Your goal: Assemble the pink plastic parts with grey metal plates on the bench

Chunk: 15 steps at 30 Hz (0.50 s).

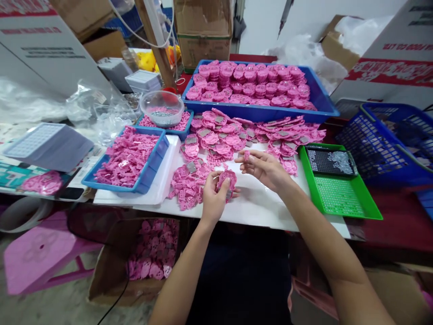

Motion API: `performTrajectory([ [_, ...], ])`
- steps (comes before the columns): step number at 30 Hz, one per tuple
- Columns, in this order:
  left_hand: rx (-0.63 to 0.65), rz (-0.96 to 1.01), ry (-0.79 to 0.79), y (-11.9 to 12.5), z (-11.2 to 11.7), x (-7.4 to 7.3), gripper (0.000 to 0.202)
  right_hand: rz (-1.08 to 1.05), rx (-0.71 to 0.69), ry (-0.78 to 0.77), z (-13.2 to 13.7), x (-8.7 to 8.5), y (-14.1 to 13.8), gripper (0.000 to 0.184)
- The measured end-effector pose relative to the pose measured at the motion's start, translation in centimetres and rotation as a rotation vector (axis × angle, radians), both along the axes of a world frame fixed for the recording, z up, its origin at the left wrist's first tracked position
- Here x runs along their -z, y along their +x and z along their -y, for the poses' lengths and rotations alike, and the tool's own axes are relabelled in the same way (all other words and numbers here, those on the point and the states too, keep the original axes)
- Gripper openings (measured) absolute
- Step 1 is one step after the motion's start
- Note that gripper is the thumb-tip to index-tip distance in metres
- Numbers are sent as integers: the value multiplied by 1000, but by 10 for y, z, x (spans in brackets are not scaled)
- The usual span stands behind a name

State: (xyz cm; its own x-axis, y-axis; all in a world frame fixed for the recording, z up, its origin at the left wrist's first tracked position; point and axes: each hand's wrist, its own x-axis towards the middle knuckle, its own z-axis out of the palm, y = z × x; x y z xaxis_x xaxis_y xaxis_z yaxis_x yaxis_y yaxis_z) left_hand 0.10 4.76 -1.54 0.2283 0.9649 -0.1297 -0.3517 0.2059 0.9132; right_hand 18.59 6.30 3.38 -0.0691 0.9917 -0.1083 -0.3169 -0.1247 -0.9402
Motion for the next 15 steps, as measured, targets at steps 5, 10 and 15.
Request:
performTrajectory([
  [5, -11, -3, 19, -1, -1, 6, 46, 9, -72, -28, 4, -2, 1, 35],
  [10, -18, -5, 16, -1, -3, 10, 46, 199, 2, 109, 4, 2, -5, 34],
  [15, -35, 6, 35, -1, -2, 10, 43, 816, 182, 485, 8, 9, -18, 23],
])
